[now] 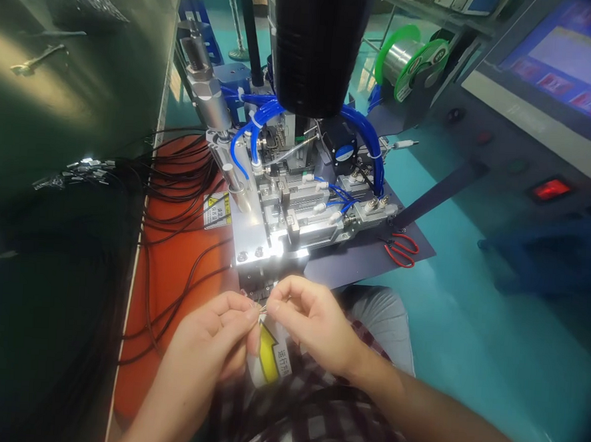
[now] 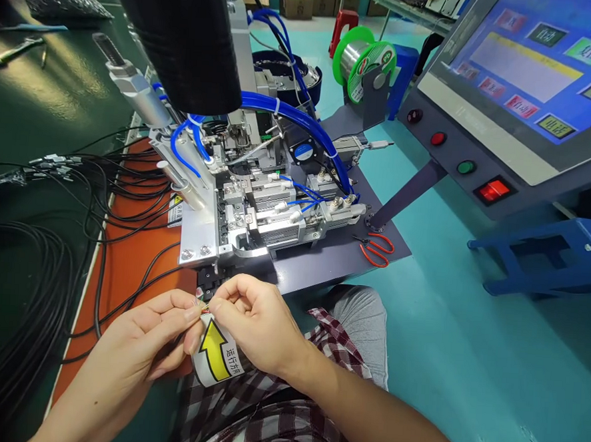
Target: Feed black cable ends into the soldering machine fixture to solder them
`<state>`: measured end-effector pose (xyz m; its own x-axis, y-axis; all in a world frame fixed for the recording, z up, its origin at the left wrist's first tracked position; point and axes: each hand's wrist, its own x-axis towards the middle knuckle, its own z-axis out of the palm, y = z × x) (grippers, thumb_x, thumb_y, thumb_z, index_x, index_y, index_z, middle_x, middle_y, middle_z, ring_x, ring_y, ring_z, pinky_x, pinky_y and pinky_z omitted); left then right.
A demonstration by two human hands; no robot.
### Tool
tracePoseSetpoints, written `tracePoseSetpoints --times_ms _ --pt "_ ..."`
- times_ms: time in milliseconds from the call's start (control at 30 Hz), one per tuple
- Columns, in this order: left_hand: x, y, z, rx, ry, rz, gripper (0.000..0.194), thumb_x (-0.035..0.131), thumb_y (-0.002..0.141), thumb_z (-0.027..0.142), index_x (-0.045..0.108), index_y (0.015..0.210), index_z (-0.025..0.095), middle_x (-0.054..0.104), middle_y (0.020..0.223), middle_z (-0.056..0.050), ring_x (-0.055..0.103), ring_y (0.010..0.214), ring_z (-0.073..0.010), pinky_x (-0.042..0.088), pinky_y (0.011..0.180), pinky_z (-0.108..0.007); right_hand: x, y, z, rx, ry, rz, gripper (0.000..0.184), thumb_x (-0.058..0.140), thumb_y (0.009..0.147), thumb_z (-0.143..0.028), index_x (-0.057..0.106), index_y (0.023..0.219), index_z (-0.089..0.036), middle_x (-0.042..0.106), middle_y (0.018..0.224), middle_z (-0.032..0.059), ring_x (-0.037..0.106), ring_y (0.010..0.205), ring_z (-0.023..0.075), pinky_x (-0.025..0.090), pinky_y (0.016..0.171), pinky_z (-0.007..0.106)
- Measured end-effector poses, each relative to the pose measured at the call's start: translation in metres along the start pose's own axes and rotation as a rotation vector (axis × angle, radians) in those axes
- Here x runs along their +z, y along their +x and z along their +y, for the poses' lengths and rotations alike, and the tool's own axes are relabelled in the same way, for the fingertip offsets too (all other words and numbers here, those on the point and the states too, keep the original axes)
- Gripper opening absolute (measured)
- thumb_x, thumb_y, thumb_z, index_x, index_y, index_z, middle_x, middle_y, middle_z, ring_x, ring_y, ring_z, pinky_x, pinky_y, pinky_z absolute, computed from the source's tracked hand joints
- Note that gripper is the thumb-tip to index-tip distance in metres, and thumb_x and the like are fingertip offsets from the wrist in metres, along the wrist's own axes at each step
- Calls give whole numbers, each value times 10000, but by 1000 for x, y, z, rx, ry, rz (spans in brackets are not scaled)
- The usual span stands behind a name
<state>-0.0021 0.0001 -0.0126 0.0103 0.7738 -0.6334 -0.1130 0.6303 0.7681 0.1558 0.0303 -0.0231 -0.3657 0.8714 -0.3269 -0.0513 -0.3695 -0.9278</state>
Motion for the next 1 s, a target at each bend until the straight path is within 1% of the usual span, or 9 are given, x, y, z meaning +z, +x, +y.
tracePoseSetpoints --times_ms 167,267,400,533,633,767,867,933,1000 --pt "1 1 1 6 32 1 436 724 724 558 540 619 176 450 429 82 207 372 -20 227 429 -202 -3 1 2 -45 -145 14 129 652 831 -285 629 796 -163 588 732 -8 470 598 99 374 530 222" --pt "0 0 1 5 33 -10 447 736 712 563 537 622 173 438 434 82 221 376 -21 208 415 -185 -3 0 1 -118 -213 22 112 627 843 -249 618 766 -168 595 704 -11 509 626 115 417 591 239" --pt "-2 2 2 17 97 21 404 768 702 543 582 757 189 520 517 66 375 408 -59 294 420 -172 -7 2 -5 -183 -362 -6 133 579 871 -215 586 744 -179 594 687 -21 522 636 122 424 626 250" --pt "-3 12 3 83 172 7 430 776 678 562 631 785 172 510 509 59 425 437 -82 347 434 -187 -13 8 -5 -135 -400 -8 139 573 879 -244 590 754 -184 577 683 -30 499 627 117 408 614 246" --pt "-3 16 8 121 228 -12 413 771 676 531 658 843 171 583 580 21 516 491 -125 419 474 -228 -16 13 -1 -45 -320 -15 136 581 870 -251 586 755 -179 549 662 -40 444 572 100 370 550 233" --pt "-7 17 13 351 470 59 277 727 732 433 675 860 193 653 654 -6 582 544 -155 448 506 -242 -19 18 1 44 -161 -22 146 583 858 -224 555 722 -179 536 638 -50 406 520 82 320 494 221" --pt "-13 21 7 654 773 126 147 645 842 355 685 829 214 690 757 -19 636 660 -167 479 615 -253 -20 21 2 89 -107 -6 158 577 856 -202 543 703 -179 532 630 -54 396 496 72 290 465 215" --pt "-17 25 1 867 956 141 136 583 906 302 685 882 216 695 838 -23 662 757 -170 489 704 -254 -21 24 3 108 -117 6 167 582 855 -211 545 696 -176 531 626 -53 392 491 69 280 457 212" --pt "-21 30 -5 1026 1091 119 164 517 950 249 672 969 201 679 853 -29 666 769 -162 493 720 -246 -22 26 5 117 -132 21 174 591 853 -223 552 691 -172 543 632 -48 400 496 68 288 462 210"
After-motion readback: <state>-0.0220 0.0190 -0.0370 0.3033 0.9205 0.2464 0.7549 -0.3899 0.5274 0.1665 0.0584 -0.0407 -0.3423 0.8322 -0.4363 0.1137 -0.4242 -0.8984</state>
